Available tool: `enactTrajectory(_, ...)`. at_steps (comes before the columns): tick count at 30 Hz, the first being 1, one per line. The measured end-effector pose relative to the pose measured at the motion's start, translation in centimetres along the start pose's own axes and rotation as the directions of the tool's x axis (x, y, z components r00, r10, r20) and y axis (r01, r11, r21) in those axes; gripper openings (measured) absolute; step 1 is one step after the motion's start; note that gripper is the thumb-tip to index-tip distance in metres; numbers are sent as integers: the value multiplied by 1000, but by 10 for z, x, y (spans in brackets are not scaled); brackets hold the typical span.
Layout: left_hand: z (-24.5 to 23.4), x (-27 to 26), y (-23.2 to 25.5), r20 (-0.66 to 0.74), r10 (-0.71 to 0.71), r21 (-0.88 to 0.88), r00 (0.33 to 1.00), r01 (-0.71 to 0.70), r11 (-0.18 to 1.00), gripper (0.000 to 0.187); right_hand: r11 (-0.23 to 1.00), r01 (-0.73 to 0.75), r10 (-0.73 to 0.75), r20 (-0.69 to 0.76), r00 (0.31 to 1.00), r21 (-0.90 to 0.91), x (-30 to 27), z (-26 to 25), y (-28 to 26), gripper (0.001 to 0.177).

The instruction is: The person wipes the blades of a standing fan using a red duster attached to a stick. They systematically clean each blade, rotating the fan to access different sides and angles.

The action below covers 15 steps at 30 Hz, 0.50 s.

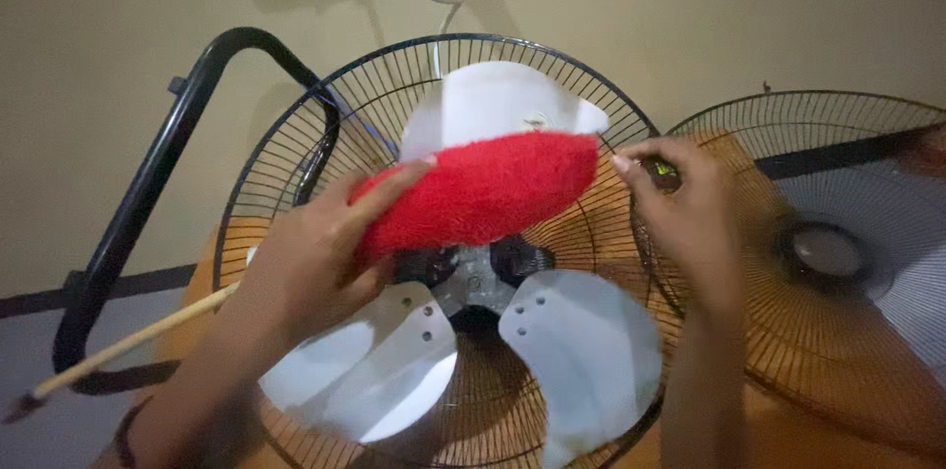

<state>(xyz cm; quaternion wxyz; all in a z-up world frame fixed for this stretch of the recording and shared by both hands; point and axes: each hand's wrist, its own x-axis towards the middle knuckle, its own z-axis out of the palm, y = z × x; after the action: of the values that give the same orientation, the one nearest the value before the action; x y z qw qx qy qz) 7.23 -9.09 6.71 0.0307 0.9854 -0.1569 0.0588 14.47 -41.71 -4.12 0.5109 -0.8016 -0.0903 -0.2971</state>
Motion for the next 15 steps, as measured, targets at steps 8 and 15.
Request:
enactTrajectory(8,-31,2,-22,-345,-88,56,935,114,992,74,926,-165,315,453,834,-341,-9,-9,-16,33)
enactTrajectory(15,-33,-7,-35,-468,-206,139,860,302,943,77,997,-17,57,601,797,-71,-3,-27,1,51)
